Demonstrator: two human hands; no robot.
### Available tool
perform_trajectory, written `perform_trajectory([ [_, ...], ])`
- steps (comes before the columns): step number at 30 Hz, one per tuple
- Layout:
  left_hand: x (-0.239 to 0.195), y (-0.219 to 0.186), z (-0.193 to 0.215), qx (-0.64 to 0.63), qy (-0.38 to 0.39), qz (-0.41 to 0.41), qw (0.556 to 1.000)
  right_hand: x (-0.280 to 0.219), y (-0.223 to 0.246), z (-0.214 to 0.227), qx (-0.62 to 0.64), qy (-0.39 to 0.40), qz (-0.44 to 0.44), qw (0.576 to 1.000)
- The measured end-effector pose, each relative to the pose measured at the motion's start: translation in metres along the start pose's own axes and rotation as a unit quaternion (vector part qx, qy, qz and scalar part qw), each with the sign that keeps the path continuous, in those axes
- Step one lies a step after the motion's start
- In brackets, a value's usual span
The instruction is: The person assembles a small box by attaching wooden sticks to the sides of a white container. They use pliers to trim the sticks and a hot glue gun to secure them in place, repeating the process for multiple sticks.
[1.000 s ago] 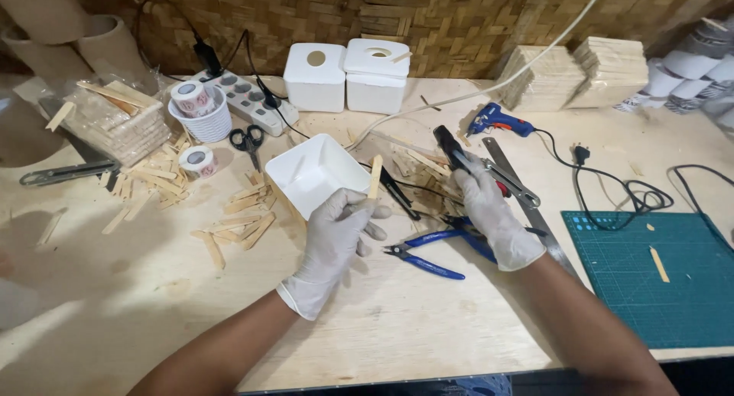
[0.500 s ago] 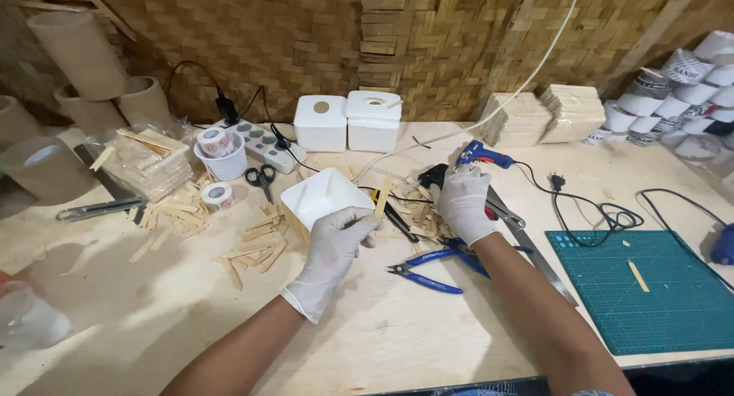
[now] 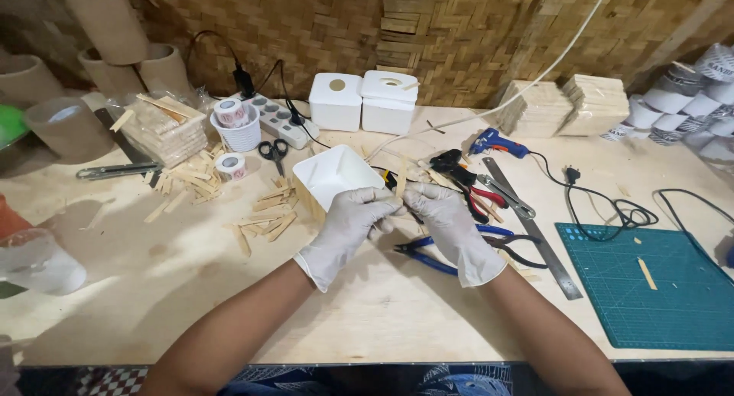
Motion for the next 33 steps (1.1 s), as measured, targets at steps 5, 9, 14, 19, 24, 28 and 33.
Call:
perform_trajectory([
  [5, -0.001, 0.012, -0.004, -0.008, 0.009, 0.035, 0.999, 0.024, -0.037, 0.010, 0.154, 0.069, -0.039, 0.985],
  [9, -0.002, 0.007, 0.000, 0.014, 0.014, 0.047, 0.999, 0.014, -0.029, 0.006, 0.210, 0.103, -0.067, 0.970],
  [14, 0.018, -0.058, 0.043, 0.095, -0.051, -0.081, 0.991, 0.026, -0.046, 0.020, 0.244, 0.100, -0.112, 0.958],
  [19, 0.019, -0.073, 0.043, 0.437, 0.109, -0.068, 0.890, 0.023, -0.044, 0.023, 0.229, 0.106, -0.124, 0.960],
  [24, 0.029, -0.006, 0.036, 0.693, 0.283, -0.042, 0.662, 0.037, -0.061, 0.037, 0.214, 0.099, -0.118, 0.965],
  [28, 0.041, 0.022, 0.038, 0.713, 0.242, -0.021, 0.658, 0.037, -0.060, 0.039, 0.188, 0.085, -0.119, 0.971],
  [33, 0.024, -0.005, 0.035, 0.646, 0.237, 0.023, 0.725, 0.026, -0.049, 0.040, 0.123, 0.038, -0.098, 0.987],
])
Point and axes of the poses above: each hand's wrist, its own x-axis towards the middle knuckle, its own z-axis out of the back of the hand, y = z × x, the point moved 8 cm from there along x, towards the middle knuckle, and after that the axes turned 13 degrees about -z, right-handed, at the moved point
